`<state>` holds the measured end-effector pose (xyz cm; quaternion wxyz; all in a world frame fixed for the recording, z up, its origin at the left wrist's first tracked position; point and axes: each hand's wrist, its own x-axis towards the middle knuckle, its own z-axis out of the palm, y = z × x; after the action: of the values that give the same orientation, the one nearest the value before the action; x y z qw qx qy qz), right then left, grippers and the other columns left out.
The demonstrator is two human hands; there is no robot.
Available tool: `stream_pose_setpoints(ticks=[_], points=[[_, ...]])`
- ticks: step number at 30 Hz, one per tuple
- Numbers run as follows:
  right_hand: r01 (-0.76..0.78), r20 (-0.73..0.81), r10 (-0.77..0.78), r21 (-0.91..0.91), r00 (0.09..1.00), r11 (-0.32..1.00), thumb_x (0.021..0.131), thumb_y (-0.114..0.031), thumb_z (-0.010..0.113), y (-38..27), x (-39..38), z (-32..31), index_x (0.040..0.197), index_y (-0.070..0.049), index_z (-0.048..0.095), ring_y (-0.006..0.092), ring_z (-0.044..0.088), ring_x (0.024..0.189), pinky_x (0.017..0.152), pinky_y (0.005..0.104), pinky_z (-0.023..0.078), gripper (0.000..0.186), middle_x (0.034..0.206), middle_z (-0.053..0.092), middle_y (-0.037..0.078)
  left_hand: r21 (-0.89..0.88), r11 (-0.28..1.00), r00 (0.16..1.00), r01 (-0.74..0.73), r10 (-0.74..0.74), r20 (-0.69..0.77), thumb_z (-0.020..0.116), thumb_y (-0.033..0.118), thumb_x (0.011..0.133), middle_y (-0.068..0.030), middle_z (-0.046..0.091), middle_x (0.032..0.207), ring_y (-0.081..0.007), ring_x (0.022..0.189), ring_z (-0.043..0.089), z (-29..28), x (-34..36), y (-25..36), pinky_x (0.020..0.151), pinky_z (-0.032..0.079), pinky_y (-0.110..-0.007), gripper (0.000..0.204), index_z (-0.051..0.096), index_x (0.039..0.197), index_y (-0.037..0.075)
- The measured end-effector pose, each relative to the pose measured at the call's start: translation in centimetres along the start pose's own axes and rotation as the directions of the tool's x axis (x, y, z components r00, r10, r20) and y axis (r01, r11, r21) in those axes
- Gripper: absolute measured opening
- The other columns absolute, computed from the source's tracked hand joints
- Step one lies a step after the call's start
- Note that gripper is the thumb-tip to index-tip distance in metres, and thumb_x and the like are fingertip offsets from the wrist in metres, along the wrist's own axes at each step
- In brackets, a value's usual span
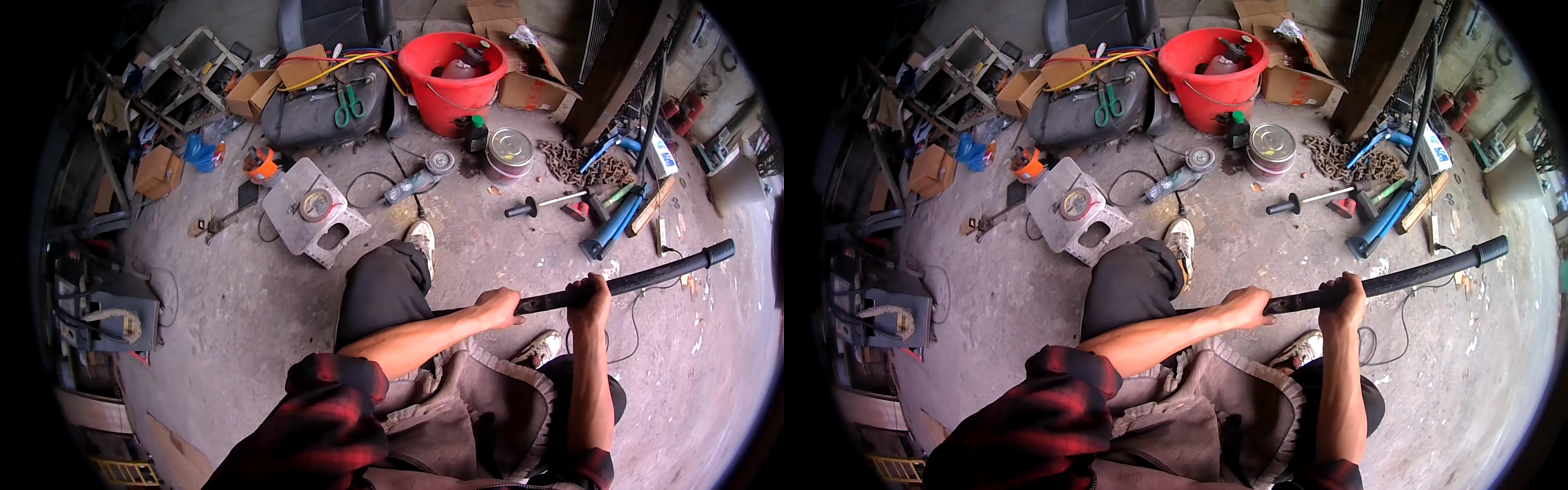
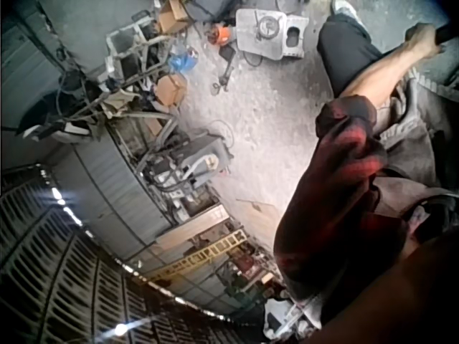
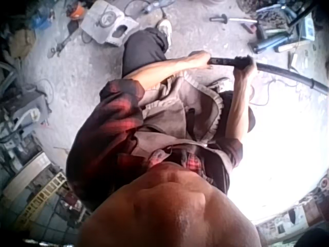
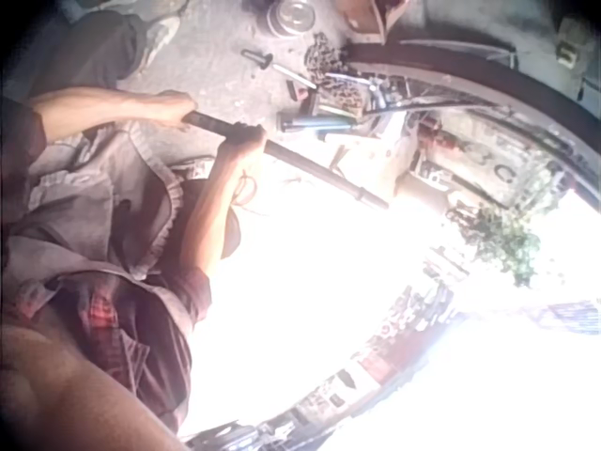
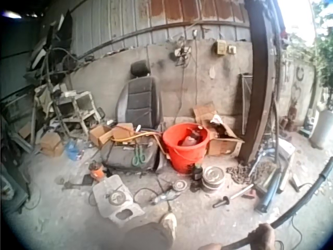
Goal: The person inserts a smaller pipe into a larger one, aligns them, and fits them together by hand.
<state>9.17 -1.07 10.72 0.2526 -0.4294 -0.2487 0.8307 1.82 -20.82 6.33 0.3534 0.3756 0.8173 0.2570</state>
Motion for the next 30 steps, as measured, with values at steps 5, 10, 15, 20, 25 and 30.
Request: stream_pose_setpoints(ticks=[5,10,15,20,25,30], points=[[-0.012,0.003,0.012,-0.009,1.0,1.0,0.085,-0.01,0.063,0.0,0.2,-0.4,0.081,-0.007,0.052,0.023,0.055,0.064,0.066,0.0393,0.048,0.011,0.069,0.05,0.005,0.018,1.0,1.0,-0.021,0.021,-0.011,0.079,0.037,0.079,-0.0255,0.069,0.086,-0.0416,0.087,0.069,0.2,0.1,-0.1,0.076,0.055,-0.048,0.044,0.068,0.09,-0.004],[-0.014,-0.004,0.014,-0.011,1.0,1.0,0.085,-0.01,0.063,-0.2,-0.3,0.0,0.081,-0.008,0.052,0.0228,0.055,0.064,0.066,0.0388,0.048,0.012,0.069,0.05,0.005,0.011,1.0,1.0,-0.006,0.006,-0.001,0.079,0.035,0.079,-0.0259,0.069,0.087,-0.0418,0.089,0.069,-0.1,-0.1,0.2,0.077,0.055,-0.048,0.042,0.068,0.091,-0.003],[-0.01,0.002,0.01,-0.022,1.0,1.0,0.086,-0.011,0.063,-0.2,-0.6,0.3,0.081,-0.008,0.052,0.0218,0.055,0.064,0.066,0.0379,0.047,0.012,0.069,0.05,0.005,-0.01,1.0,1.0,-0.007,0.007,-0.004,0.08,0.033,0.079,-0.0248,0.07,0.089,-0.0413,0.091,0.069,0.0,-0.1,0.1,0.078,0.054,-0.049,0.04,0.068,0.094,-0.002],[-0.009,0.0,0.009,-0.019,1.0,1.0,0.086,-0.011,0.062,-0.2,-0.9,0.5,0.083,-0.008,0.052,0.0202,0.053,0.063,0.065,0.0365,0.047,0.011,0.068,0.049,0.003,-0.011,0.999,0.998,-0.044,0.043,-0.044,0.079,0.026,0.079,-0.0227,0.069,0.089,-0.042,0.091,0.068,0.2,-0.3,0.0,0.078,0.053,-0.049,0.032,0.067,0.094,0.0],[0.02,-0.013,-0.02,-0.013,1.0,1.0,0.087,-0.01,0.061,-0.3,-0.5,0.3,0.082,-0.008,0.051,0.0189,0.051,0.06,0.062,0.0352,0.046,0.011,0.068,0.048,0.002,-0.031,0.996,0.993,-0.089,0.086,-0.083,0.077,0.021,0.08,-0.0216,0.069,0.085,-0.041,0.089,0.068,0.1,-0.1,-0.3,0.077,0.052,-0.05,0.026,0.065,0.094,0.002],[0.078,-0.052,-0.078,0.007,0.996,0.997,0.084,-0.007,0.063,-0.7,-1.7,2.0,0.084,-0.005,0.053,0.0182,0.048,0.054,0.053,0.0324,0.043,0.01,0.065,0.047,0.003,-0.061,0.997,0.999,-0.035,0.034,-0.027,0.074,0.027,0.083,-0.0195,0.069,0.087,-0.0396,0.089,0.068,-1.2,-0.5,1.1,0.077,0.052,-0.048,0.03,0.066,0.102,0.005]])
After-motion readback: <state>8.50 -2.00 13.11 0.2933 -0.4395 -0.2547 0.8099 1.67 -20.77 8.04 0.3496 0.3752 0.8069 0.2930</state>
